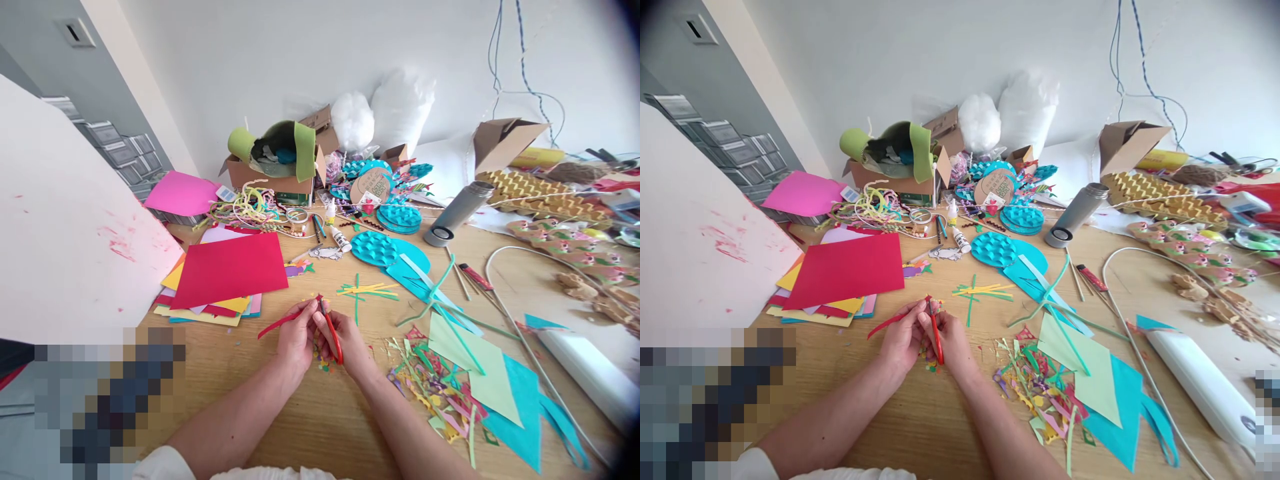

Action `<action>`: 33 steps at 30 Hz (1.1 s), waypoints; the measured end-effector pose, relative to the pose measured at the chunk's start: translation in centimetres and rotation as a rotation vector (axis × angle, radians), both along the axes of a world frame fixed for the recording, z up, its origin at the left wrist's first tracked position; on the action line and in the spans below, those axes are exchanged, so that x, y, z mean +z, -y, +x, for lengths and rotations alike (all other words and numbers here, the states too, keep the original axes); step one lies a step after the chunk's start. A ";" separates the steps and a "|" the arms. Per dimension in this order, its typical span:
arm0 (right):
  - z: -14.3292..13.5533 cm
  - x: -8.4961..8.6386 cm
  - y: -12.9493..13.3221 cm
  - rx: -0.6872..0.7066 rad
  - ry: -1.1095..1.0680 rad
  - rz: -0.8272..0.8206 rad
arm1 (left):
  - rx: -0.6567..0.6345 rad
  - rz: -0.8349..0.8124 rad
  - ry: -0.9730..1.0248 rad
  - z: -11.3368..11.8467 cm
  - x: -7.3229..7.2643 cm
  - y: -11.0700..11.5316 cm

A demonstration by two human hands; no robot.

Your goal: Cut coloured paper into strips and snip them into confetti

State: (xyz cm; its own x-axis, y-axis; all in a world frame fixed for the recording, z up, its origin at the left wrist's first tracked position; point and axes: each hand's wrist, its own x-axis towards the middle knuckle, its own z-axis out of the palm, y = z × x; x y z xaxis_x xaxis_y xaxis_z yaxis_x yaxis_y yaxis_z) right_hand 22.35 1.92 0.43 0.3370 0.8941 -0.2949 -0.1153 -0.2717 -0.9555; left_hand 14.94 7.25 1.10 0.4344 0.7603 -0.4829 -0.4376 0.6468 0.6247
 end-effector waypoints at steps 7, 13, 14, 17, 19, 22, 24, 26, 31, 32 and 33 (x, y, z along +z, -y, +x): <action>0.0 -0.1 -0.1 0.002 -0.016 -0.001 | -0.003 -0.003 -0.006 0.0 0.0 0.0; 0.0 -0.1 -0.1 -0.003 -0.012 -0.005 | -0.017 -0.020 0.011 0.0 0.0 0.1; 0.0 -0.2 -0.1 -0.002 -0.013 -0.001 | -0.017 -0.023 0.015 0.0 0.0 0.1; 0.0 -0.3 -0.1 0.001 -0.016 0.004 | -0.009 -0.031 0.022 0.0 0.0 0.1; 0.0 -0.3 -0.1 -0.001 -0.022 0.003 | -0.003 -0.032 0.023 0.0 -0.1 0.1; -0.1 -0.2 0.0 -0.009 -0.018 0.000 | -0.009 -0.025 0.024 0.0 -0.1 0.1; -0.1 -0.2 0.0 -0.009 -0.016 0.007 | -0.019 -0.023 0.022 0.1 -0.2 0.1; -0.1 -0.2 -0.1 -0.009 -0.018 0.010 | -0.024 -0.022 0.018 0.1 -0.2 0.1; -0.1 -0.2 -0.1 -0.005 -0.022 0.002 | -0.022 -0.020 0.019 0.1 -0.3 0.1; -0.1 -0.2 -0.1 -0.005 -0.021 -0.004 | -0.023 -0.020 0.021 0.1 -0.3 0.1; -0.1 -0.1 -0.2 -0.007 -0.020 -0.012 | -0.020 -0.022 0.023 0.1 -0.3 0.1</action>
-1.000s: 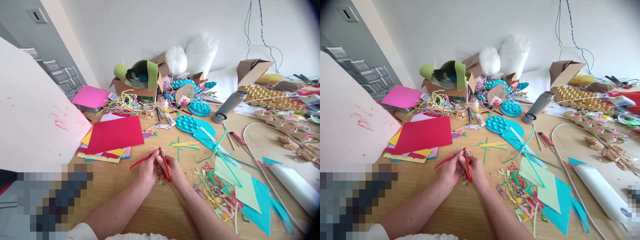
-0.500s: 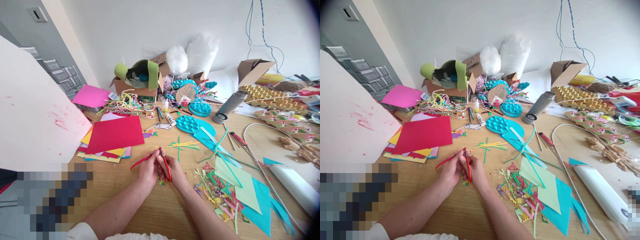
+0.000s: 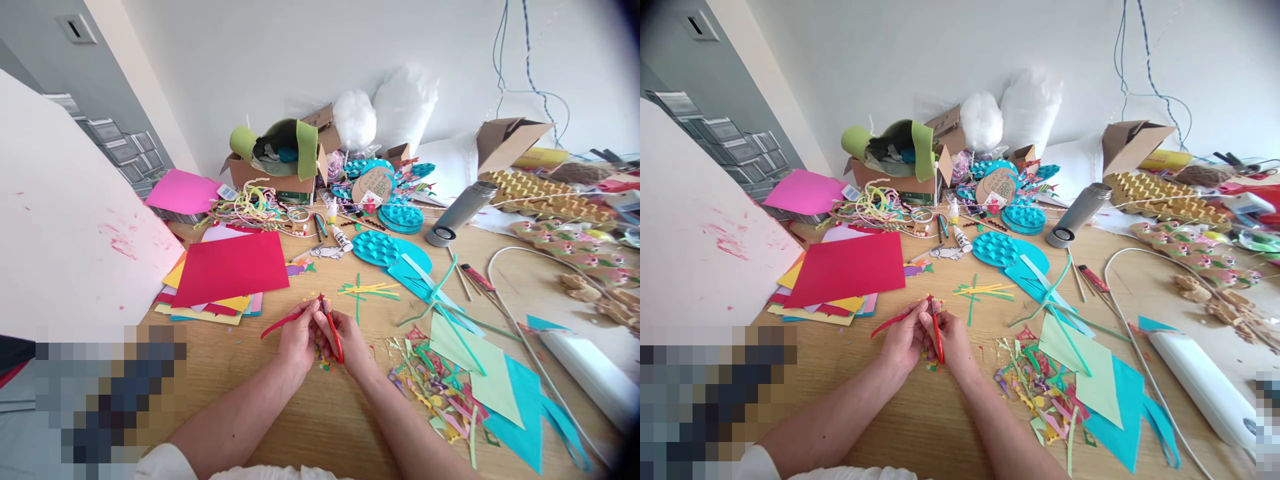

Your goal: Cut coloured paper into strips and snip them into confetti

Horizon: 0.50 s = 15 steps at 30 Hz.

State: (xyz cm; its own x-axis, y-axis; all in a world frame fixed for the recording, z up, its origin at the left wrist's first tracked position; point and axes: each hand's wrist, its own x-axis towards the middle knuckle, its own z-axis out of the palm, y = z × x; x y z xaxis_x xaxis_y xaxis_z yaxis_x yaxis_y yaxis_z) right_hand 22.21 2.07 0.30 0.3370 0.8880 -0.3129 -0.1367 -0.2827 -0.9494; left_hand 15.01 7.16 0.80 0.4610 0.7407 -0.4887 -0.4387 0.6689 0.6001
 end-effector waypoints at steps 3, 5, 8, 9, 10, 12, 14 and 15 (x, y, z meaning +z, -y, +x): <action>0.0 0.1 0.0 -0.006 -0.003 -0.024 | 0.014 0.001 0.009 0.0 -0.1 0.0; -0.1 0.3 0.0 -0.011 -0.004 -0.035 | 0.039 -0.003 0.023 0.0 -0.1 0.0; -0.1 0.5 0.1 -0.015 -0.003 -0.041 | 0.049 -0.022 0.040 0.0 -0.2 -0.1; -0.1 0.5 0.1 -0.017 -0.003 -0.041 | 0.044 -0.025 0.042 0.0 -0.2 -0.1; 0.0 0.5 0.1 -0.018 -0.005 -0.040 | 0.040 -0.024 0.040 0.0 -0.3 -0.1; 0.0 0.5 0.1 -0.026 -0.011 -0.037 | 0.046 -0.010 0.034 0.0 -0.4 -0.2; 0.0 0.5 0.1 -0.033 -0.019 -0.031 | 0.062 0.012 0.019 0.0 -0.5 -0.2; 0.0 0.5 0.1 -0.034 -0.021 -0.028 | 0.065 0.022 0.010 0.0 -0.5 -0.1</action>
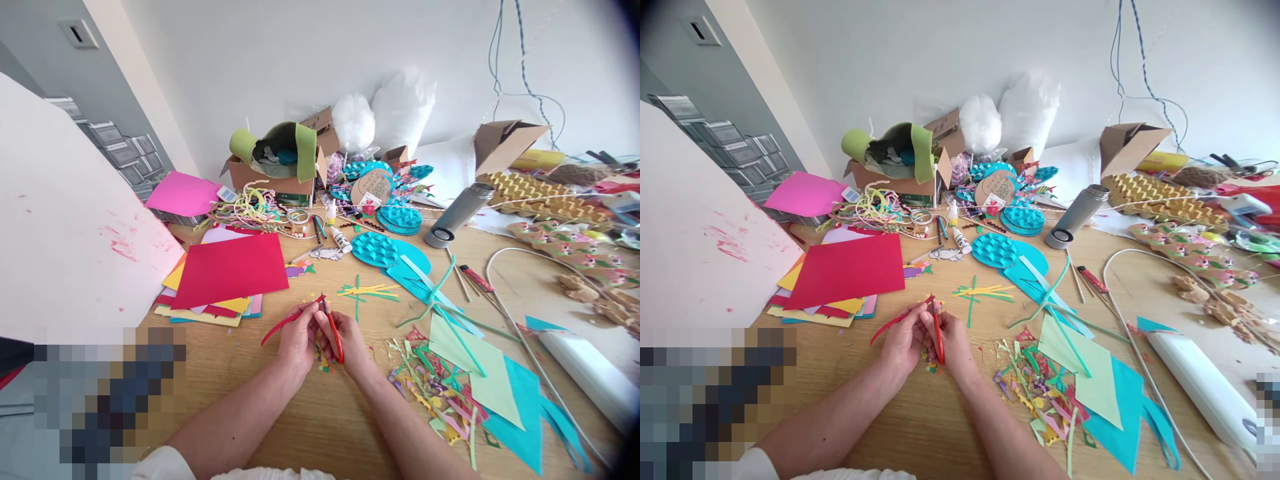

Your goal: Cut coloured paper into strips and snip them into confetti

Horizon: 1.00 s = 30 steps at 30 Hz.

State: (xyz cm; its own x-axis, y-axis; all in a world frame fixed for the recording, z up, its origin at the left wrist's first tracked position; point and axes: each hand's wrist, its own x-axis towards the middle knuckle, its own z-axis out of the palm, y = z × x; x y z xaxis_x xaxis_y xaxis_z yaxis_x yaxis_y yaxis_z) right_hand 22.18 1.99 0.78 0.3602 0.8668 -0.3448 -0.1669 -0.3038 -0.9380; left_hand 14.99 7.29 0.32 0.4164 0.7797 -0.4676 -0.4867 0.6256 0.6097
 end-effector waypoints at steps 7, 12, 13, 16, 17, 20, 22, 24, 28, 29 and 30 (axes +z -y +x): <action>0.1 0.0 0.1 0.005 0.005 -0.022 | -0.005 0.013 -0.004 0.0 0.2 0.1; 0.3 -0.2 0.2 -0.009 0.020 -0.045 | 0.026 0.071 0.008 -0.2 0.3 -0.8; 0.4 -0.2 0.2 -0.003 0.026 -0.050 | 0.021 0.093 0.010 -0.3 0.3 -1.1; 0.5 -0.5 0.2 0.031 0.039 -0.055 | -0.060 0.153 0.003 -0.7 0.3 -2.3; 0.6 -0.5 0.2 0.046 0.043 -0.052 | -0.095 0.170 -0.004 -0.8 0.3 -2.6; 0.6 -0.6 0.2 0.077 0.055 -0.051 | -0.170 0.208 -0.019 -1.3 0.2 -3.6; 0.7 -0.6 0.2 0.088 0.059 -0.056 | -0.199 0.219 -0.024 -1.5 0.1 -4.1; 0.8 -0.6 0.2 0.094 0.063 -0.061 | -0.222 0.229 -0.025 -1.6 0.1 -4.3; 1.0 -0.6 0.2 0.108 0.066 -0.063 | -0.264 0.263 -0.009 -1.7 0.1 -4.4; 1.0 -0.6 0.3 0.113 0.063 -0.057 | -0.272 0.271 -0.005 -1.7 0.2 -4.3; 1.0 -0.7 0.3 0.116 0.061 -0.048 | -0.277 0.280 -0.002 -1.7 0.2 -4.3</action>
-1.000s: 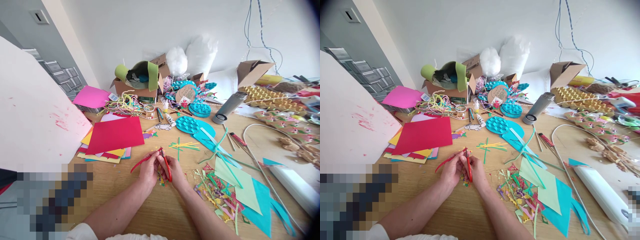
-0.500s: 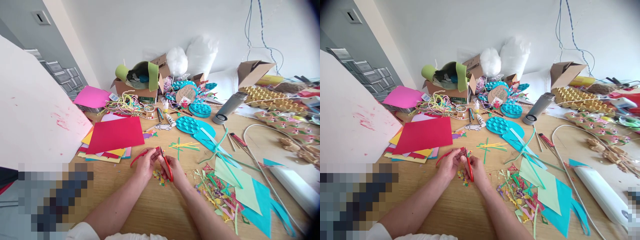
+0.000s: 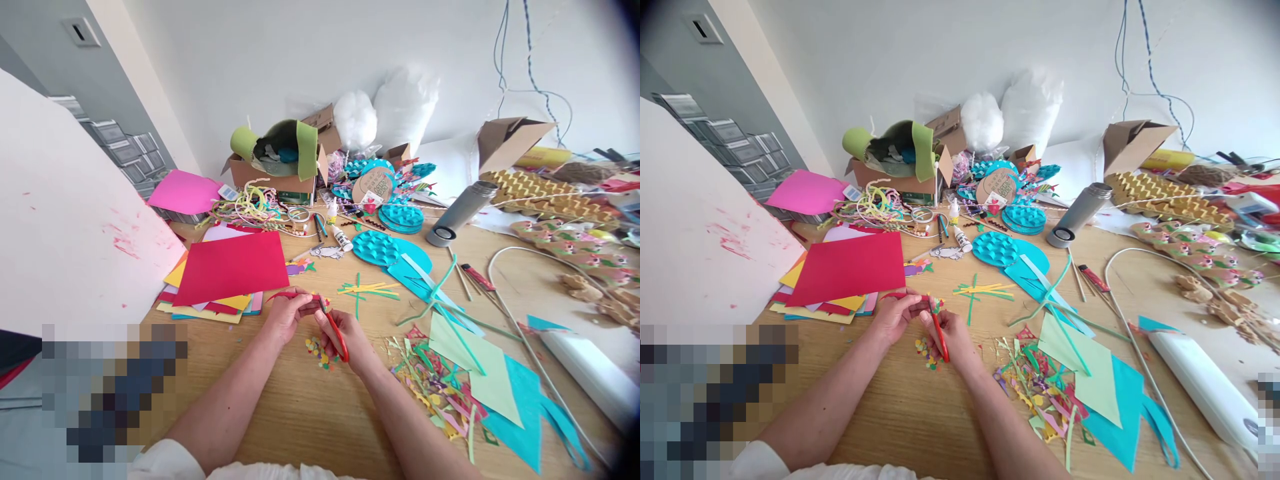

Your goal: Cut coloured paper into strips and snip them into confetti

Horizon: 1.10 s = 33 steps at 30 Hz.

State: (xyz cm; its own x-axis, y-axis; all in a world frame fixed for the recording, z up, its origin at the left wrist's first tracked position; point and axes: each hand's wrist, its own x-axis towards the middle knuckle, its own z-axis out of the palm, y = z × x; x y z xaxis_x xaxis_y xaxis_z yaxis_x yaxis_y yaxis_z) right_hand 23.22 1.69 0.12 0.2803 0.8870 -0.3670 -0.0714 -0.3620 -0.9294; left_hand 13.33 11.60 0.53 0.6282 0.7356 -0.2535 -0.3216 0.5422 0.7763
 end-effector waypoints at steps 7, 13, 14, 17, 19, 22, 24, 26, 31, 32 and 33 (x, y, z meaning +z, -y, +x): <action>0.0 0.0 0.1 0.010 0.002 0.012 | -0.001 0.017 -0.019 0.0 0.2 0.0; 0.0 0.1 0.0 0.002 0.018 -0.021 | -0.014 0.020 0.005 0.0 0.1 0.0; 0.0 0.2 0.0 0.003 0.018 -0.029 | -0.017 0.018 0.006 0.0 0.0 0.0; 0.0 0.3 0.0 0.004 0.012 -0.028 | -0.019 0.005 0.004 -0.1 0.0 0.0; 0.0 0.3 0.0 0.006 0.007 -0.020 | -0.021 -0.004 0.005 -0.1 0.0 0.0; 0.0 0.2 0.0 0.010 -0.003 -0.007 | -0.029 -0.005 0.014 -0.1 -0.2 -0.1; 0.0 0.2 0.1 0.009 -0.004 0.003 | -0.038 0.001 0.020 -0.1 -0.3 -0.2; -0.1 0.3 0.1 0.007 -0.005 0.007 | -0.044 0.005 0.021 -0.1 -0.3 -0.2; -0.1 0.3 0.1 0.005 -0.003 0.005 | -0.046 0.006 0.018 -0.1 -0.3 -0.1; -0.1 0.3 0.1 0.004 0.002 0.002 | -0.046 0.005 0.018 -0.1 -0.3 -0.2; -0.1 0.2 0.0 0.005 0.008 -0.003 | -0.048 0.005 0.018 -0.1 -0.3 -0.2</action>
State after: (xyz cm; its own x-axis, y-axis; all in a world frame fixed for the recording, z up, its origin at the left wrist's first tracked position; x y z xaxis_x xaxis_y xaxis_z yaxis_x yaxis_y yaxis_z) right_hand 23.10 1.65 0.37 0.2788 0.8872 -0.3676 -0.0622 -0.3653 -0.9288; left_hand 13.20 11.77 0.23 0.6672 0.7059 -0.2378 -0.3097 0.5532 0.7733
